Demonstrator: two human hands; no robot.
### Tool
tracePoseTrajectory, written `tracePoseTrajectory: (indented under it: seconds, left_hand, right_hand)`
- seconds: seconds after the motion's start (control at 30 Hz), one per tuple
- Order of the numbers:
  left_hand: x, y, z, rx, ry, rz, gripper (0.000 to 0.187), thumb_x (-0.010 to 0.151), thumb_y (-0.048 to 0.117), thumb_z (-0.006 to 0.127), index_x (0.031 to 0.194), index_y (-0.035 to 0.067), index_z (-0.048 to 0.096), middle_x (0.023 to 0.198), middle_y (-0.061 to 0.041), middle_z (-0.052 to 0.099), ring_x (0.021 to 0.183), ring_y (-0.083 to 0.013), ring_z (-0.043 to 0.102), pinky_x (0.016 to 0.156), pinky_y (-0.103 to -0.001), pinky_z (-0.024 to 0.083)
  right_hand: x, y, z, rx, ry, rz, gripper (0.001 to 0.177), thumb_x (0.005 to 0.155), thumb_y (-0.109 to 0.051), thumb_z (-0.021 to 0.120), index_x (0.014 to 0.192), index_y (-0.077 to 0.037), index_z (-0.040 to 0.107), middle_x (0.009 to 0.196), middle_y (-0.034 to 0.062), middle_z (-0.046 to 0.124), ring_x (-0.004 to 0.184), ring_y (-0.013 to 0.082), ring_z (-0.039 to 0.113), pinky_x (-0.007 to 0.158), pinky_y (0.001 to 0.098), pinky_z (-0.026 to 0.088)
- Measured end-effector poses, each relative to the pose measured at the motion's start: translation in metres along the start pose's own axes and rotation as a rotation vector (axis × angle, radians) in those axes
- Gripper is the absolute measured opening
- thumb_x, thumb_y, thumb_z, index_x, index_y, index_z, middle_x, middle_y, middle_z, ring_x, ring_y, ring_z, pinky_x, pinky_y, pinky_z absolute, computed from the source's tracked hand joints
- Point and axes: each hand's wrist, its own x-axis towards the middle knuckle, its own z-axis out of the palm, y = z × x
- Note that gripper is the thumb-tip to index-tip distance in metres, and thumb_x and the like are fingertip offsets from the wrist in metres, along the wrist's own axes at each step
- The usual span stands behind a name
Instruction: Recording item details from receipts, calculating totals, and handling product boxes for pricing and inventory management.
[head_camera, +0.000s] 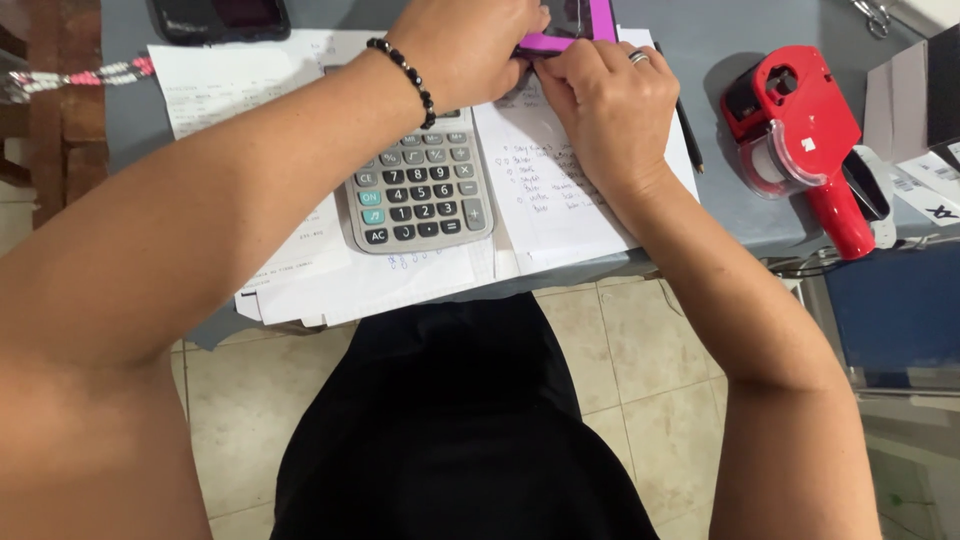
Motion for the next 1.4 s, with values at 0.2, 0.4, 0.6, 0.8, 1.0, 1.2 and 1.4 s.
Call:
tracePoseTrajectory:
  seconds: [0.2, 0.4, 0.6, 0.8, 1.0, 1.2, 1.4]
  left_hand:
    - [0.002, 0.008, -0.013, 0.065, 0.016, 0.009, 0.01, 0.088, 0.021, 0.073, 0.089, 0.011, 0.075, 0.078, -0.008, 0.069, 0.072, -0.0324, 0.067, 0.05, -0.046, 0.053]
    - [0.013, 0.029, -0.024, 0.054, -0.086, -0.147, 0.037, 0.108, 0.037, 0.069, 0.079, 0.014, 0.073, 0.059, 0.002, 0.059, 0.05, -0.0152, 0.061, 0.043, -0.031, 0.054]
    - [0.002, 0.031, -0.021, -0.207, 0.057, -0.225, 0.029, 0.099, 0.03, 0.07, 0.115, 0.007, 0.075, 0.099, -0.009, 0.077, 0.087, -0.0216, 0.075, 0.075, -0.035, 0.065]
    - [0.009, 0.029, 0.002, -0.409, -0.086, -0.383, 0.093, 0.083, 0.037, 0.082, 0.158, 0.025, 0.029, 0.141, -0.023, 0.06, 0.125, -0.0456, 0.062, 0.108, -0.057, 0.048]
    - [0.019, 0.076, -0.055, -0.208, -0.005, -0.384, 0.094, 0.081, 0.017, 0.083, 0.159, 0.011, 0.029, 0.15, -0.036, 0.044, 0.12, -0.0494, 0.06, 0.095, -0.056, 0.051]
    - [0.016, 0.118, -0.081, -0.123, 0.094, -0.255, 0.086, 0.088, 0.001, 0.074, 0.161, 0.012, 0.028, 0.158, -0.034, 0.036, 0.099, -0.0536, 0.066, 0.081, -0.059, 0.053]
    - [0.041, 0.15, -0.107, -0.246, 0.168, 0.087, 0.105, 0.093, 0.0, 0.083, 0.166, 0.023, 0.011, 0.172, -0.025, 0.032, 0.117, -0.0425, 0.072, 0.091, -0.049, 0.062]
  right_hand:
    - [0.007, 0.007, -0.019, 0.256, -0.092, 0.167, 0.028, 0.091, -0.015, 0.093, 0.091, -0.015, 0.065, 0.08, -0.0055, 0.067, 0.074, 0.0149, 0.065, 0.053, 0.0316, 0.044]
    - [0.018, 0.038, -0.042, 0.54, -0.136, 0.243, 0.019, 0.097, 0.004, 0.087, 0.098, -0.005, 0.071, 0.088, 0.0037, 0.071, 0.071, 0.0141, 0.062, 0.065, 0.0293, 0.05]
    - [0.012, 0.061, -0.041, 0.495, -0.427, 0.239, 0.071, 0.097, -0.053, 0.07, 0.143, 0.002, 0.062, 0.13, 0.0211, 0.071, 0.115, 0.0428, 0.065, 0.088, 0.0546, 0.052]
    - [0.008, 0.054, -0.031, 0.705, -0.652, 0.353, 0.087, 0.087, -0.018, 0.078, 0.163, -0.013, 0.035, 0.137, 0.028, 0.064, 0.122, 0.0545, 0.058, 0.102, 0.0643, 0.048]
    - [-0.003, 0.058, -0.036, 0.818, -0.404, 0.432, 0.079, 0.094, -0.007, 0.074, 0.161, -0.025, 0.035, 0.129, 0.0069, 0.073, 0.086, 0.022, 0.077, 0.078, 0.0329, 0.055]
    - [-0.007, 0.064, -0.078, 0.677, -0.01, 0.428, 0.068, 0.098, -0.009, 0.086, 0.154, -0.018, 0.047, 0.152, 0.0094, 0.059, 0.147, 0.0355, 0.051, 0.097, 0.0349, 0.065]
    - [-0.021, 0.127, -0.146, 0.422, 0.083, 0.394, 0.08, 0.089, 0.009, 0.1, 0.151, -0.005, 0.053, 0.15, 0.0199, 0.06, 0.138, 0.0328, 0.063, 0.118, 0.0385, 0.05]
